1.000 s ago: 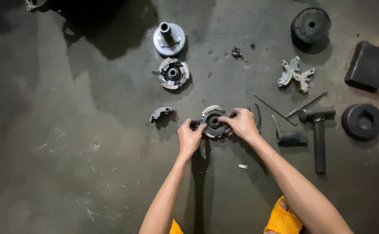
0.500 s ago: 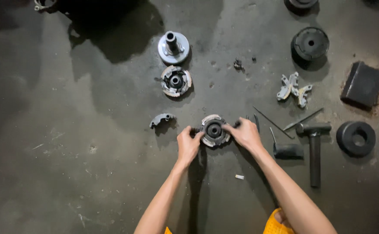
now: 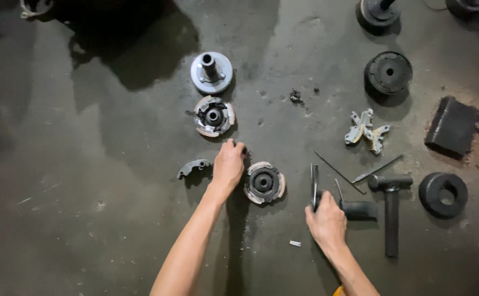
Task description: Repairing and assembling motorcycle clutch components using a pick tool
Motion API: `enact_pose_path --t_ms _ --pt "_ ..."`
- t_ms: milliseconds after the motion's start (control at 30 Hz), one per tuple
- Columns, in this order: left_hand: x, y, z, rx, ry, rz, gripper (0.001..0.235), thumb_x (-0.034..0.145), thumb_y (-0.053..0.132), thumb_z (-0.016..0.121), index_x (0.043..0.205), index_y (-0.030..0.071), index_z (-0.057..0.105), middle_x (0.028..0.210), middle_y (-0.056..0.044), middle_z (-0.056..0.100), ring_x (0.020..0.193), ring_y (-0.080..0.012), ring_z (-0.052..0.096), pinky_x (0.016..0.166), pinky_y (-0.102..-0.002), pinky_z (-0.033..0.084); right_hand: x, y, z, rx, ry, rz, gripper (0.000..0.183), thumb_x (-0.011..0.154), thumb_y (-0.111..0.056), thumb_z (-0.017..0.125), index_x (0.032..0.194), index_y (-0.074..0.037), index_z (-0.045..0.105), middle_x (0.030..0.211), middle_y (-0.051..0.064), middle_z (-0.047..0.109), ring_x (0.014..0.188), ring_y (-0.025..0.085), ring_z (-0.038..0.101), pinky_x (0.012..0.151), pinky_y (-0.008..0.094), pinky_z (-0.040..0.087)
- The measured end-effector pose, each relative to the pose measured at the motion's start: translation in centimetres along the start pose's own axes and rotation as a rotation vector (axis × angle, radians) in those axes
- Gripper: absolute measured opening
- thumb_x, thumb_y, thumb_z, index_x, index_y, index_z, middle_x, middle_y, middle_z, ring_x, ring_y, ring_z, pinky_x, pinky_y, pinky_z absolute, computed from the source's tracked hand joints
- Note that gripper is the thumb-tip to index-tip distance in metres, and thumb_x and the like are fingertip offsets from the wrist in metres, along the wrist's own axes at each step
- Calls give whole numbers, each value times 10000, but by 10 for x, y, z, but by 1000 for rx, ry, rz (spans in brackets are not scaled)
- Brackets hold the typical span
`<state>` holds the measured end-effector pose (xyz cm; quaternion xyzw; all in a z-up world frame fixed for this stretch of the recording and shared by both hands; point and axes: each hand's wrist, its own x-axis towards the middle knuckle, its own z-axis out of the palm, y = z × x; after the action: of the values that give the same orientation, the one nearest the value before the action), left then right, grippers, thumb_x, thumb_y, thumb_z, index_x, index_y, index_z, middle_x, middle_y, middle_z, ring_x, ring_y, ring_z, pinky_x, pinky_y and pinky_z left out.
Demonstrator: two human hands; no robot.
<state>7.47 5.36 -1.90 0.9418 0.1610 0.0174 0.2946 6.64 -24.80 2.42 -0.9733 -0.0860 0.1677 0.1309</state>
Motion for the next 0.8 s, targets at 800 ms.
enact_pose_path --t_ms 800 --pt "-83 78 -46 -1153 368 -473 122 804 79 874 921 77 841 790 -78 798 728 -84 653 696 -294 593 21 -77 -66 775 -527 -93 362 987 -298 667 761 -16 680 538 139 666 483 195 626 414 307 463"
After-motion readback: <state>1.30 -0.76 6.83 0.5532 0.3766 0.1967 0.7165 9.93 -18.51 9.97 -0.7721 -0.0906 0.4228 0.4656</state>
